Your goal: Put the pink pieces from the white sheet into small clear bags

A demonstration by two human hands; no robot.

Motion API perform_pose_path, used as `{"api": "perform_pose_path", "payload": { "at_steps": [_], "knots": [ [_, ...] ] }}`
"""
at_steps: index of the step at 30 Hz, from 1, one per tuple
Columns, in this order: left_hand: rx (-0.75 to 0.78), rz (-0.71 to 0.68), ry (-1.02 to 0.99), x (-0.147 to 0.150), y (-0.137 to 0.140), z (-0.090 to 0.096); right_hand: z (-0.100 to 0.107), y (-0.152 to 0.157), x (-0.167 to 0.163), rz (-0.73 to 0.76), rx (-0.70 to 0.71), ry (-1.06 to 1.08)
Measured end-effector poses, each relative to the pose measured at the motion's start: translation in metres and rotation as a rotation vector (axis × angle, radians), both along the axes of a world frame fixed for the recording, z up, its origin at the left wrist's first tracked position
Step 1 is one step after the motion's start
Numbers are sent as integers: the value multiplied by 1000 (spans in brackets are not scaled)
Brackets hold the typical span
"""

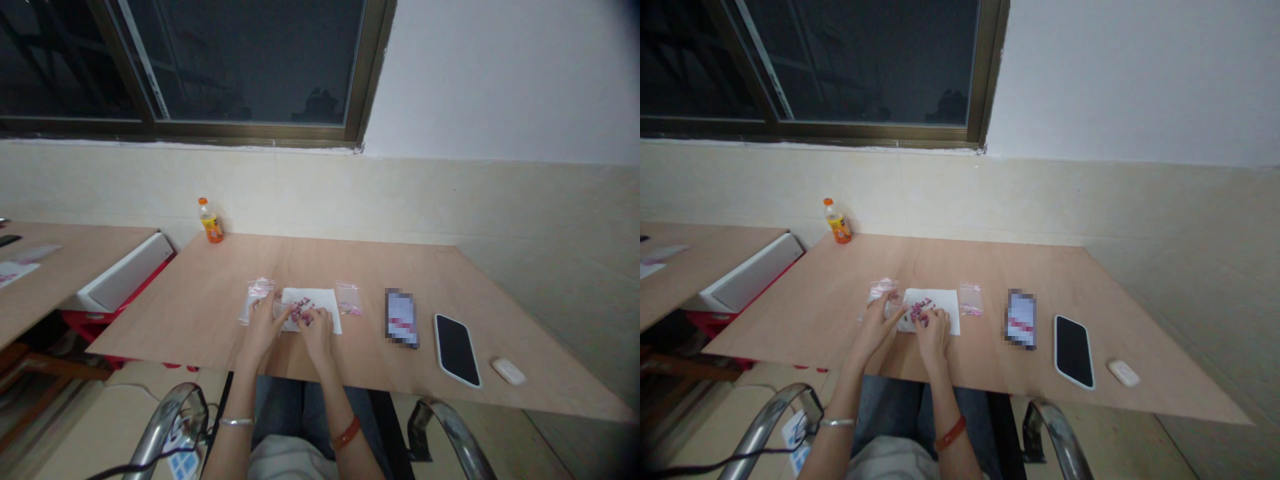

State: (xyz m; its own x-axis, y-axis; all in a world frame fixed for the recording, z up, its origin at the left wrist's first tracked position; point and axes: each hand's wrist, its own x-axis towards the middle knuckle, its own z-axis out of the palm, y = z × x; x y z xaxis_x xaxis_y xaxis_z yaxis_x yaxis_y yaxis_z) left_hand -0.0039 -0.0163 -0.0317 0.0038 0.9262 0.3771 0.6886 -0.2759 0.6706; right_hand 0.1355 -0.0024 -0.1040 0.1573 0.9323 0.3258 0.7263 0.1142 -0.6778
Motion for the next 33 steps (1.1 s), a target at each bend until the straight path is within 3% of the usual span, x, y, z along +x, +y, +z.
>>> {"api": "perform_pose_path", "payload": {
  "at_steps": [7, 14, 19, 23, 28, 33],
  "knots": [
    [21, -4, -16, -3, 2, -7, -10, -9, -19, -50, -80, -193],
    [41, 48, 11, -10, 5, -13, -13, -8, -23, -65, -87, -141],
    [15, 40, 30, -9, 2, -8, -12, -6, -18, -45, 15, -31],
    [-28, 25, 63, -7, -1, -3, -2, -1, -7, -77, 132, 174],
    [-103, -29, 110, -3, -3, 0, 23, 1, 5, -191, 335, 406],
    [-97, -70, 124, 4, -3, -3, 43, -5, 4, -3, 352, 484]
  ]
}}
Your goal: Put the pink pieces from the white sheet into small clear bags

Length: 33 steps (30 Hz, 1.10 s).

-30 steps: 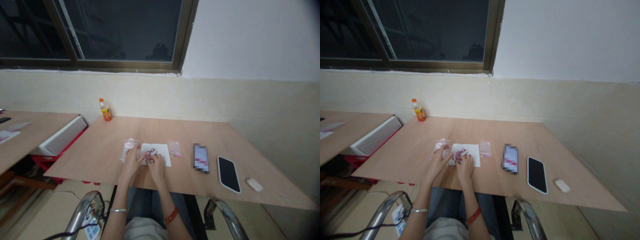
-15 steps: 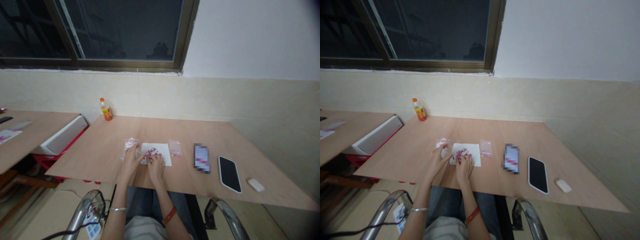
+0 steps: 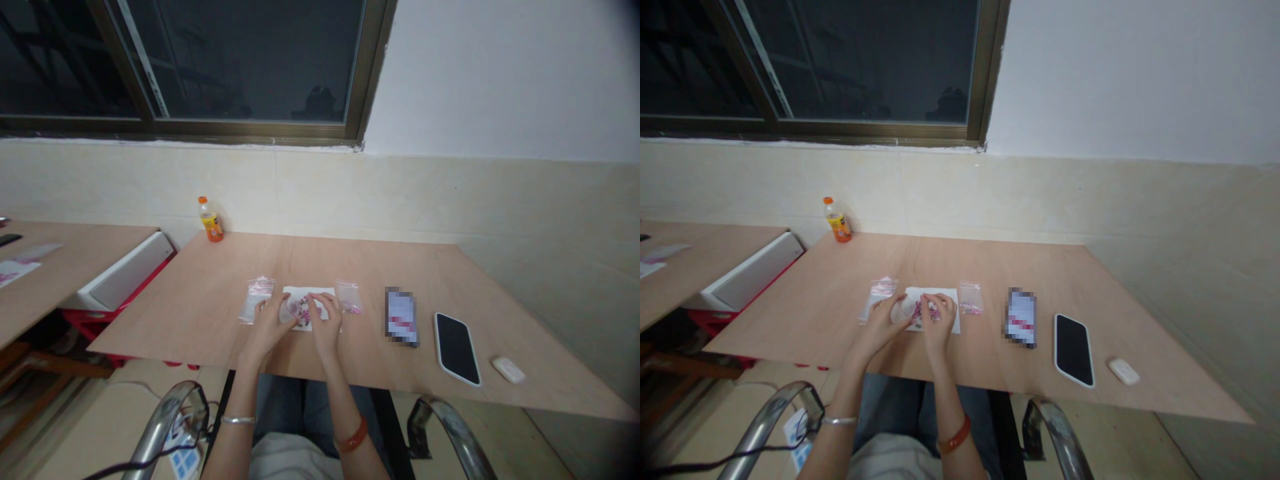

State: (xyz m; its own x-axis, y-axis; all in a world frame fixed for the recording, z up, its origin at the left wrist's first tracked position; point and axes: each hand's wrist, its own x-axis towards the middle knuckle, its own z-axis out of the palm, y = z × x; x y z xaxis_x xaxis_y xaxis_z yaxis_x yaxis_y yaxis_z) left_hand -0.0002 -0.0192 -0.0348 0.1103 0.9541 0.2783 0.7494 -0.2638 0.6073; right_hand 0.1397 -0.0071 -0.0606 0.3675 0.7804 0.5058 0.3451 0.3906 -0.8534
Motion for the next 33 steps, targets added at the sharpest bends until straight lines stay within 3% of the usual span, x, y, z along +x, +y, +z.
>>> {"api": "perform_pose_path", "payload": {
  "at_steps": [5, 19, 33],
  "knots": [
    [23, -22, -28, 3, -1, -1, -5, 2, 1, 144, -34, -31],
    [35, 77, -160, 1, 0, 8, -71, 21, 51, 3, -208, -328],
    [51, 42, -221, 1, 2, 8, -61, 15, 38, -39, -237, -464]
  ]
}}
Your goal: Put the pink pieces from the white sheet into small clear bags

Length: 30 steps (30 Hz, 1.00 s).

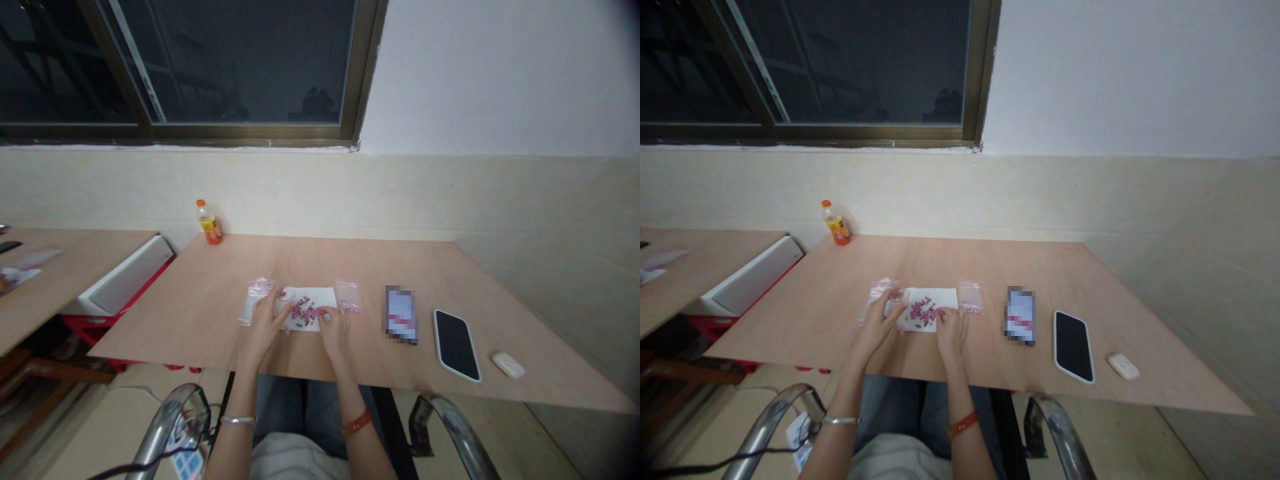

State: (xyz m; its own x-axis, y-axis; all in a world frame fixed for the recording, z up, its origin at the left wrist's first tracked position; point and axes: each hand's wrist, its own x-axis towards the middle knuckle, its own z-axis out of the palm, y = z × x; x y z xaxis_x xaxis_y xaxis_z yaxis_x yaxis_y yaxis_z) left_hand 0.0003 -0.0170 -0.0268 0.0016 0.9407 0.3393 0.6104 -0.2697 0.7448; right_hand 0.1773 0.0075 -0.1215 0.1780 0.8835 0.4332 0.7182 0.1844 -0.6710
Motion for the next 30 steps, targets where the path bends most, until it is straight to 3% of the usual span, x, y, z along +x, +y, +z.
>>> {"api": "perform_pose_path", "payload": {
  "at_steps": [3, 8, 16, 20, 22, 24, 30],
  "knots": [
    [-28, -25, -12, 1, 0, 1, -3, 3, 1, 14, 4, 74],
    [-71, -90, -4, 0, 3, -3, 3, 11, 2, -42, 97, 382],
    [-149, -135, -12, 7, -1, -8, 69, -9, -3, -41, 194, 597],
    [-118, -176, -39, 14, -3, 0, 89, -20, -9, 221, 143, 498],
    [-102, -210, -46, 15, -3, 3, 92, -22, -11, 364, 100, 449],
    [-91, -212, -46, 15, -2, 3, 92, -22, -13, 413, 78, 435],
    [-62, -143, -58, 7, 1, -11, 67, -12, -1, 251, 15, 412]
  ]
}}
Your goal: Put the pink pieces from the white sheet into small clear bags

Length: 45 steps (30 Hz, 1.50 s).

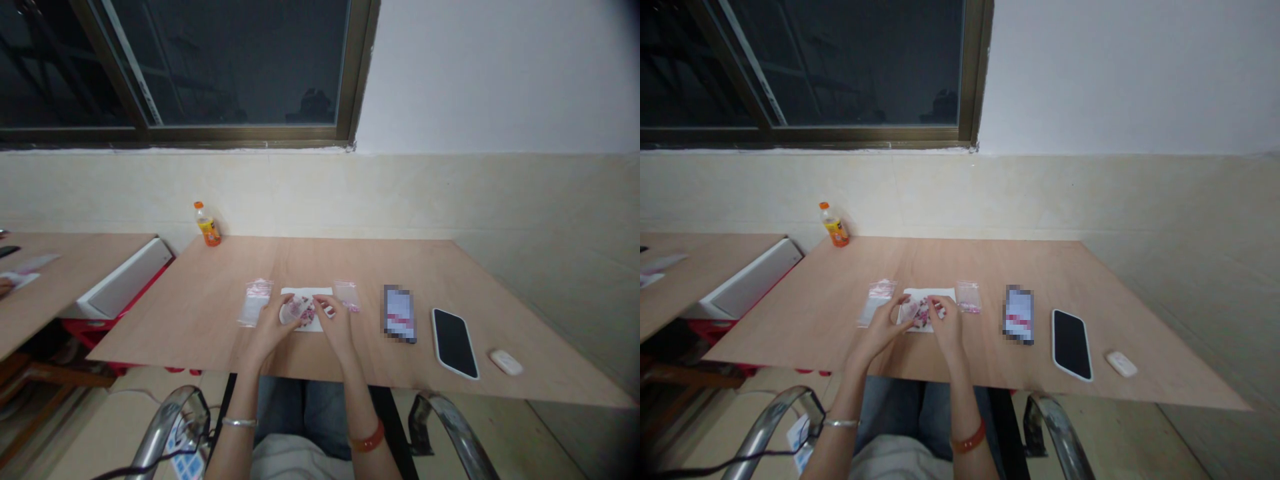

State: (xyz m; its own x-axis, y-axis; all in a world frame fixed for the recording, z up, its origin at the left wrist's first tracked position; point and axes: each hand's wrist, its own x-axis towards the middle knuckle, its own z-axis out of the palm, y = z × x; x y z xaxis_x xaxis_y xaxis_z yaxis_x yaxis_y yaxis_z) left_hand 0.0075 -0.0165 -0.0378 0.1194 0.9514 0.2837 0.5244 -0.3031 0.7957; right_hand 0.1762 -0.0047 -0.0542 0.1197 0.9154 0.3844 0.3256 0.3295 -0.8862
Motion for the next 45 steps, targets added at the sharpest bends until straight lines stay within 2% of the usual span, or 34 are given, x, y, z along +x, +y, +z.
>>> {"api": "perform_pose_path", "payload": {
  "at_steps": [5, 8, 11, 20, 23, 25, 31, 36, 40, 45],
  "knots": [
    [-13, 19, 1, -3, 0, -2, -40, 9, 12, 86, -135, -141],
    [-21, 13, -21, -3, 1, -1, -56, 11, 12, 105, -205, -183],
    [-31, 10, -24, -4, 1, 1, -64, 13, 8, 115, -237, -234],
    [-77, -12, -38, -4, -1, 2, -78, 15, 4, 79, -215, -244],
    [-68, 6, -33, -5, 0, 1, -73, 16, 2, 66, -187, -172],
    [-61, 16, -18, -6, 1, 0, -62, 16, 2, 59, -141, -94],
    [-58, -1, -25, -7, 1, -6, -7, 5, 1, -72, 12, 76],
    [-19, -39, -26, 0, 0, -6, 21, -10, -6, 54, 100, 59],
    [-1, -44, -10, 1, 0, -5, 21, -10, -10, 135, 67, 26],
    [-14, -4, -19, -6, 1, -6, -7, 5, -3, 13, -8, 17]
  ]
}}
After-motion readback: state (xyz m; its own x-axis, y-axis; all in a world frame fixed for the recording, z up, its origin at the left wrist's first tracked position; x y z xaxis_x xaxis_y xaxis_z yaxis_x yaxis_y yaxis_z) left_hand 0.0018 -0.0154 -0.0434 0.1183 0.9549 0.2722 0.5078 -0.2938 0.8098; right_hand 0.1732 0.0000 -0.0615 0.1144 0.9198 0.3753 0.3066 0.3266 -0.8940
